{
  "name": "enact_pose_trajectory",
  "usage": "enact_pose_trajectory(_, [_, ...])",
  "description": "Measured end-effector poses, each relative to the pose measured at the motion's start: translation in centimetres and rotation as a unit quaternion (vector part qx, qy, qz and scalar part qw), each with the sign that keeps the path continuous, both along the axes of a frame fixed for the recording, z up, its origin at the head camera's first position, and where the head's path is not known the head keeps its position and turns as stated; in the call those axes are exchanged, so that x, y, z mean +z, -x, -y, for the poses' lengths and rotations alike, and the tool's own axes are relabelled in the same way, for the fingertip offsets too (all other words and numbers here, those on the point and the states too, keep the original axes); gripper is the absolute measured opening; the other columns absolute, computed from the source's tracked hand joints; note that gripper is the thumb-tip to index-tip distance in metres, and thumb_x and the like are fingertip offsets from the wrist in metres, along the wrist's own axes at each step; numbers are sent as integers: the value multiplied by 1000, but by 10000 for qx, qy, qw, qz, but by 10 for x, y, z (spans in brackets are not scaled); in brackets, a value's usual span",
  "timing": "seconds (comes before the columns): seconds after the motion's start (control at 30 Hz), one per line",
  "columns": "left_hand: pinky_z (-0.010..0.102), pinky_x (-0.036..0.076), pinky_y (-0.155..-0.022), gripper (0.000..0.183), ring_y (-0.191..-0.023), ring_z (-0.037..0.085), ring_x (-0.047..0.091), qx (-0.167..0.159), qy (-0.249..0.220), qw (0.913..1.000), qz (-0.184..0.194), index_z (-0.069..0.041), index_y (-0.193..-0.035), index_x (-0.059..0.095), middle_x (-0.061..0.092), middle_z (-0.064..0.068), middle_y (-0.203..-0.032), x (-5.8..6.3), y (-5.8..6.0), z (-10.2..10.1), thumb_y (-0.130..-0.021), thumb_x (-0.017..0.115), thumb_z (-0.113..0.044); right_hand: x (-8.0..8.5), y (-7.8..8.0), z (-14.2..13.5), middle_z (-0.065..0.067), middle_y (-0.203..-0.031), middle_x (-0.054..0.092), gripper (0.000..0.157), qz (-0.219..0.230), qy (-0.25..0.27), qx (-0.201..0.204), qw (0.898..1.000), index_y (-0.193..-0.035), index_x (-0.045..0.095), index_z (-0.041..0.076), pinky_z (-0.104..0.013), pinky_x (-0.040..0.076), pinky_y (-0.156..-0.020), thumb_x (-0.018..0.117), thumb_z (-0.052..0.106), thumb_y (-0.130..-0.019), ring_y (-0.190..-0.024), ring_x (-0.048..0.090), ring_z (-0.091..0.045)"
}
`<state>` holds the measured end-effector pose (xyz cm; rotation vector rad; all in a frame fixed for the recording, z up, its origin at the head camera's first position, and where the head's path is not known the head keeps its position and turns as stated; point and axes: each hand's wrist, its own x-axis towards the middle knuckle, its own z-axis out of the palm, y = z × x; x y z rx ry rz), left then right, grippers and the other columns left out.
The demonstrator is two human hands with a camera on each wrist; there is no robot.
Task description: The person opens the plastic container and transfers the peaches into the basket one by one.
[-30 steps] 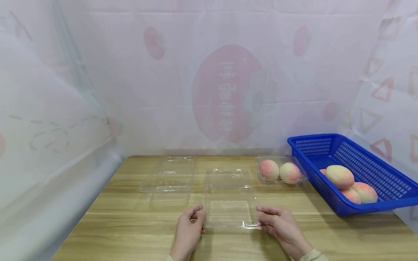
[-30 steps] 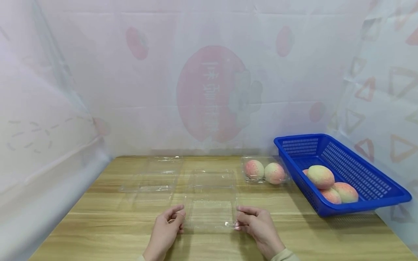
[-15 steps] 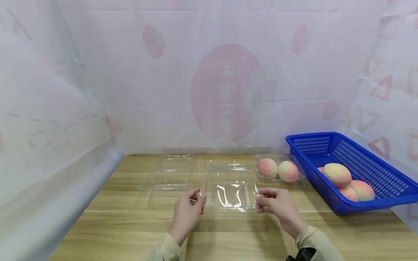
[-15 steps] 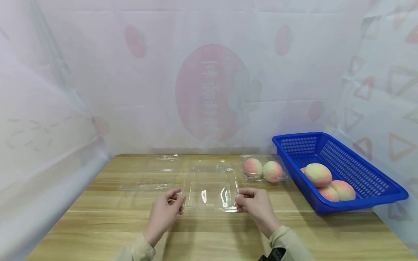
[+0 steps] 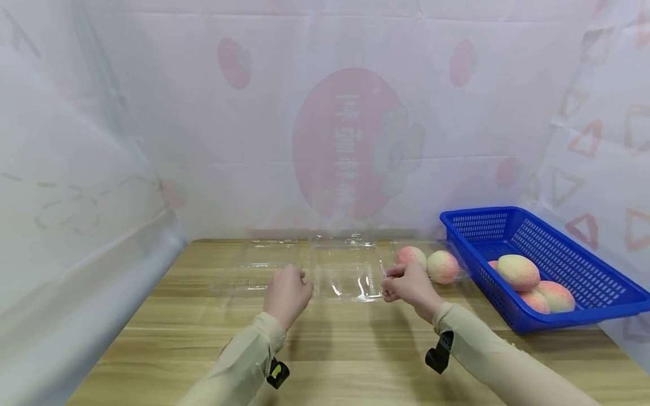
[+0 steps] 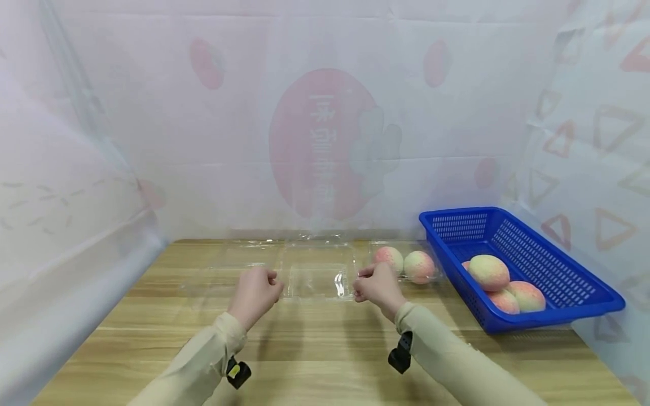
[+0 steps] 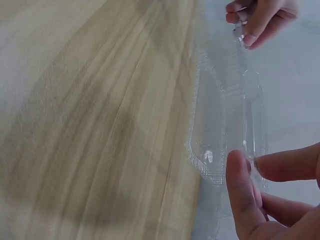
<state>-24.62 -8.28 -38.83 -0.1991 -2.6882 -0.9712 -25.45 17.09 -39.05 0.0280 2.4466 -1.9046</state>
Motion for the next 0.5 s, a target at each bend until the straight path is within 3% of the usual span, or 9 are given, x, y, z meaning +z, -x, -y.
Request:
enact_pose_trajectory(0.17, [19, 19, -33, 42, -39, 6, 21, 141, 617, 9979, 144, -17, -52, 29, 25, -6, -45, 5, 9, -3, -72, 53, 12, -1, 14, 7, -26, -89, 65, 29, 203, -296, 25, 9994, -110, 57, -19, -34, 59, -60, 60, -15, -81, -62, 66, -22])
enact_pose_trajectory(0.3, [21, 24, -32, 37, -39, 9, 27, 197, 1042, 9943, 138, -14, -53, 35, 32, -4, -44, 6, 16, -5, -70, 51, 14, -5, 22, 11, -27, -84, 65, 20, 357, -495, 61, 9981, -102, 58, -16, -33, 59, -58, 61, -16, -82, -60, 65, -22])
enact_pose_trajectory(0.5, [23, 36, -34, 28, -42, 12, 40, 331, 1657, 9856, 14, -7, -58, 51, 47, 2, -49, 6, 23, -7, -73, 58, 15, -13, 28, 21, -25, -72, 65, 13, 540, -498, 137, 9972, -94, 64, -18, -34, 59, -58, 62, -16, -81, -55, 65, -21])
